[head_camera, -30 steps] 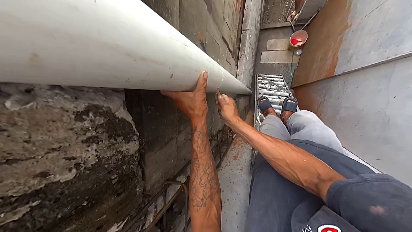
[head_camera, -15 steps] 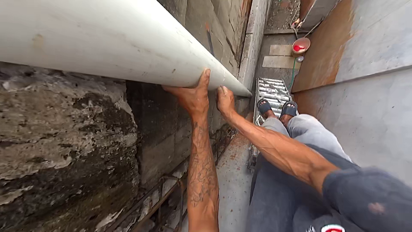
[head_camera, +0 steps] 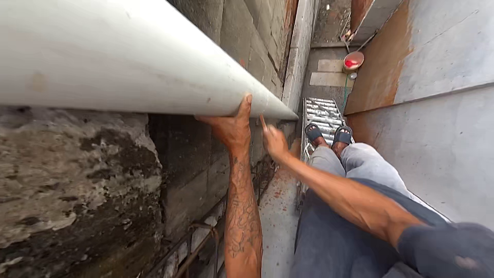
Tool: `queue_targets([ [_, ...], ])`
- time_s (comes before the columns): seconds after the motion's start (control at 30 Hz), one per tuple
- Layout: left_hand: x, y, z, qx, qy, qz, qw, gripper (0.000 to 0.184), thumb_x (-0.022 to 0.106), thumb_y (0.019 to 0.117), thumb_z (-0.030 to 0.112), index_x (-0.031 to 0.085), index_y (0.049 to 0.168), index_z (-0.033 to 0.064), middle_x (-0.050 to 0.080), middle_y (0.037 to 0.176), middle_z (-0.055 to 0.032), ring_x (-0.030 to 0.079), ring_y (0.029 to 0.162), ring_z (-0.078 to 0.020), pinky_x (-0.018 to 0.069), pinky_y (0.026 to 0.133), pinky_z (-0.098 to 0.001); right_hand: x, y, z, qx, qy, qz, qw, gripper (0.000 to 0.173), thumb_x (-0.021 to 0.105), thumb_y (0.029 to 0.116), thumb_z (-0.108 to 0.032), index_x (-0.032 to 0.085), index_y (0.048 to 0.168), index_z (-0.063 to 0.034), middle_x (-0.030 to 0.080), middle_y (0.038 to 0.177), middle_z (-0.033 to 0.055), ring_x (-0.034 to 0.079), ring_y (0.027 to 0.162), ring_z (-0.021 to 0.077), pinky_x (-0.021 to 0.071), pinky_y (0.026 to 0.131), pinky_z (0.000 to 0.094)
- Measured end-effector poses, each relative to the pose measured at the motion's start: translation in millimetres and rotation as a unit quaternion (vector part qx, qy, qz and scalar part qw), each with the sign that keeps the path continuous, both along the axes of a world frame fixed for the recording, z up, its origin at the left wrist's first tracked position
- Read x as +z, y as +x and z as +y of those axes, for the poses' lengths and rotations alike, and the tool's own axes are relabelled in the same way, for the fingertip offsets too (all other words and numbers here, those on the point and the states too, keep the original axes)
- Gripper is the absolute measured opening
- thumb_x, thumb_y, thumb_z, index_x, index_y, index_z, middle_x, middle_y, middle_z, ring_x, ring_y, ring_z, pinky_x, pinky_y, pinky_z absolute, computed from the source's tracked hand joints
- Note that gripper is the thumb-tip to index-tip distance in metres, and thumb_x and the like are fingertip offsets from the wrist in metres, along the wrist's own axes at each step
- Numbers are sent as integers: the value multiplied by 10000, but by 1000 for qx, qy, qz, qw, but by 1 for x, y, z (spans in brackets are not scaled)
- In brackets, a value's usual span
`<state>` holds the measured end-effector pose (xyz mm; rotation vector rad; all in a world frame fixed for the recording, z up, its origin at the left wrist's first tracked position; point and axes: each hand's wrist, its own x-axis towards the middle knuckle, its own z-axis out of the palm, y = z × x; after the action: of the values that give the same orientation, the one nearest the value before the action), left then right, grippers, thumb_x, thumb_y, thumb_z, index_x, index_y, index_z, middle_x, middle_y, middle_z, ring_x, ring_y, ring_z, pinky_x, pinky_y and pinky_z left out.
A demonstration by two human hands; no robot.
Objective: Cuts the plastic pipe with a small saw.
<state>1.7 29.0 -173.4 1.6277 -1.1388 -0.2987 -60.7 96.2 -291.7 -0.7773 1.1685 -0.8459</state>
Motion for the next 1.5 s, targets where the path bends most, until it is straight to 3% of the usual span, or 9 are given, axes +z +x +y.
queue_targets([
  [0.1,1,1,5,22,25,-27,999,1256,915,703,350,76,1539,-69,465,1448,-225,532,1314,-148,457,1099,-272,-2,18,12,-39,-4,-23,999,447,283,1116,-353,567,963,-44,440,612,35,433,471,157,410,443,347],
  [0.23,1,-3,-3,36,31,-24,999,1293,924,675,364,68,1549,-55,469,1457,-218,532,1314,-140,454,1095,-273,-3,0,23,-7,33,-42,999,391,323,1099,-250,587,973,9,447,624,-7,439,509,106,438,516,314],
  [0.37,1,2,9,32,35,-42,998,1256,917,689,375,105,1537,-72,477,1444,-221,539,1307,-150,460,1095,-276,0,19,19,-24,28,-67,997,461,282,1112,-413,542,971,-59,417,586,27,410,438,153,395,411,337],
  [0.5,1,-3,-2,30,23,-13,999,1270,928,672,325,86,1544,-57,481,1447,-212,541,1303,-143,457,1096,-280,-8,10,14,-39,39,-71,996,379,322,1104,-245,585,952,-18,411,591,-37,400,476,82,402,481,284],
  [0.63,0,2,9,49,47,-52,996,1258,916,684,409,122,1537,-63,506,1418,-220,557,1288,-157,469,1084,-290,-4,24,15,-40,24,-81,996,453,271,1115,-378,545,978,-45,415,598,9,409,456,131,409,433,328],
  [0.8,3,-2,0,31,45,-41,998,1266,912,702,364,76,1555,-54,467,1471,-226,527,1328,-177,451,1108,-314,-1,10,9,-52,57,-116,990,349,331,1105,-220,558,932,-18,411,594,-40,391,471,71,397,475,266],
  [1.2,-1,1,6,40,24,-46,998,1246,915,688,387,126,1537,-72,507,1420,-217,565,1278,-158,479,1078,-290,-4,22,21,-44,26,-91,995,419,306,1105,-375,532,936,-67,414,589,-10,403,451,111,403,436,307],
  [1.33,1,-3,-1,59,39,-36,997,1279,926,648,407,133,1543,-48,518,1414,-209,570,1268,-155,474,1072,-299,-10,11,50,-54,112,-149,981,328,330,1108,-197,538,910,-41,367,545,-61,349,424,57,352,423,242],
  [1.5,1,0,-1,41,27,-44,998,1252,926,668,365,130,1534,-65,509,1416,-222,572,1268,-167,485,1067,-305,10,26,55,-91,105,-149,979,341,329,1100,-208,552,890,-57,369,533,-60,354,424,55,355,426,246],
])
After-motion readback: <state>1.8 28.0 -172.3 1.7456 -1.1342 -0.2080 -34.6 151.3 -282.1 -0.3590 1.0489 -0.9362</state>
